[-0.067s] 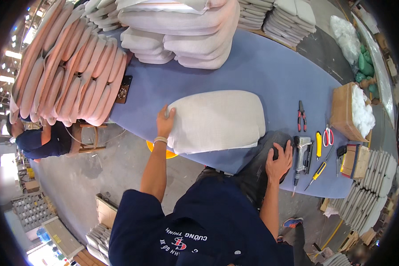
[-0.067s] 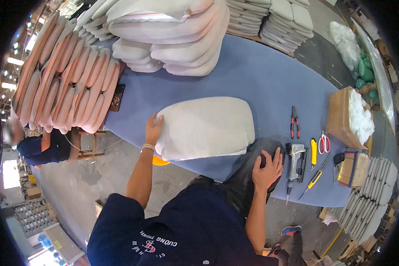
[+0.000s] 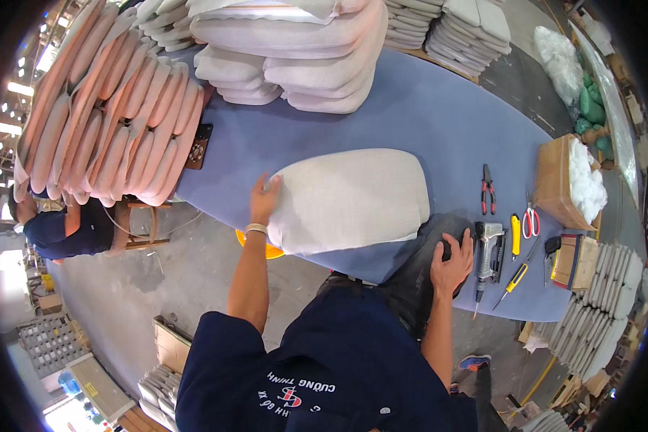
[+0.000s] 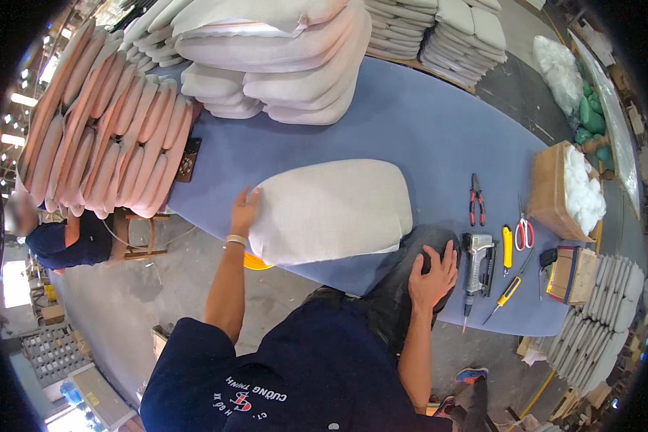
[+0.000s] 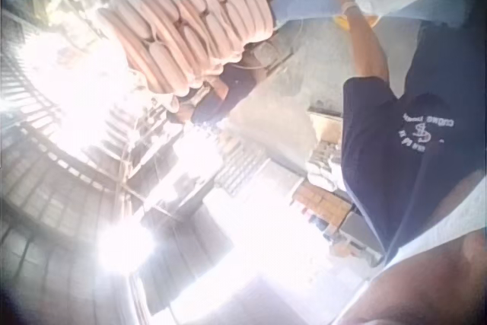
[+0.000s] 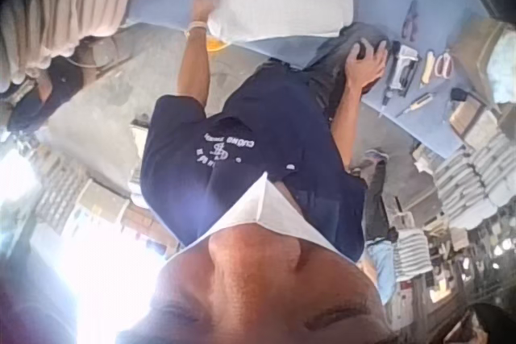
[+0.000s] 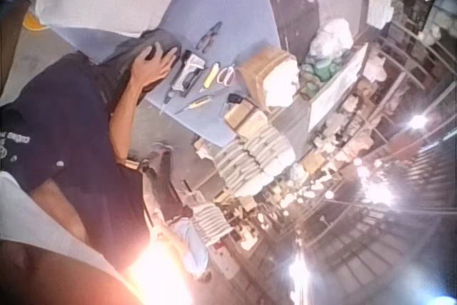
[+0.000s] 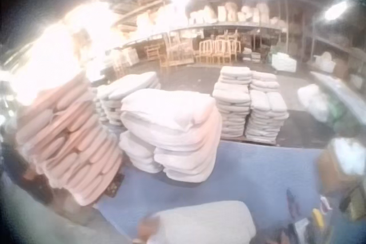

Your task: The person works at a table in a workshop, handling a white cushion cover. They use scissors to trim excess fabric and a staple gun to secure the cover onto a cushion insert. The person repeatedly adjusts the fabric and staples the edges to complete the assembly.

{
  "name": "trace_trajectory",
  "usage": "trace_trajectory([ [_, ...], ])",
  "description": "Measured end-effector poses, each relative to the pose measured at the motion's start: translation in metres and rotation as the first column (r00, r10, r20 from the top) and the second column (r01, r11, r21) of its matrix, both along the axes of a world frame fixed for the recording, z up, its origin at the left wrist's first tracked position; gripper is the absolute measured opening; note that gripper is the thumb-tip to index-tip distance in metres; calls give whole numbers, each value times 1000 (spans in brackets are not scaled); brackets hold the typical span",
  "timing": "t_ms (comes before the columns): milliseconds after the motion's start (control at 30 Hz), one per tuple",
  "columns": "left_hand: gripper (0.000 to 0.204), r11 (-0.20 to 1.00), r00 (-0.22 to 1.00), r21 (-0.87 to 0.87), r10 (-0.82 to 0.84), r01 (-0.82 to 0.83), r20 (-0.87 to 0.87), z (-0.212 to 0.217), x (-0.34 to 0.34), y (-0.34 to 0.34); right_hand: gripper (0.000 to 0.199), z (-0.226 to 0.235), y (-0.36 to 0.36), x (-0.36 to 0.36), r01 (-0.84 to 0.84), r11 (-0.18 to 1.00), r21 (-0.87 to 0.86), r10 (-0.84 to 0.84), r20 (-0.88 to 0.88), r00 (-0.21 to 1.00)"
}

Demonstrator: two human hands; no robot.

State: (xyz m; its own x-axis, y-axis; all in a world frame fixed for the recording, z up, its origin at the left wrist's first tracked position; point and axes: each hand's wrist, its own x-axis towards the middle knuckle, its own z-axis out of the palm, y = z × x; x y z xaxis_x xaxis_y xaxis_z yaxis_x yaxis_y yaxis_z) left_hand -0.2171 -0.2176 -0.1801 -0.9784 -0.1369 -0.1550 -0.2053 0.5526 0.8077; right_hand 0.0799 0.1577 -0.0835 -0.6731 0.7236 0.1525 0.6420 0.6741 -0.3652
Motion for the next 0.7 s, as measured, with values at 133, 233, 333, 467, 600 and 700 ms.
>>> trace_trajectory([
  [133,67,931,864,323,-300,172,405,65,29,-35,21,-9,6,9,-50,999,6,50,-147,988],
  [233,63,851,667,347,-525,394,529,80,62,-43,19,-7,6,-2,-69,998,8,69,-151,986],
  [333,60,794,616,468,-600,387,510,105,72,-22,18,1,-1,-13,-70,997,-21,67,-138,988],
  [467,57,618,542,407,-786,672,299,164,55,37,18,-2,-2,-13,-93,995,-40,87,-125,988],
  [600,52,577,561,204,-817,791,132,208,62,65,18,1,4,-7,-75,986,-150,50,-165,985],
  [700,50,626,648,228,-761,746,-31,215,77,71,20,8,13,-9,-101,960,-262,21,-292,956],
])
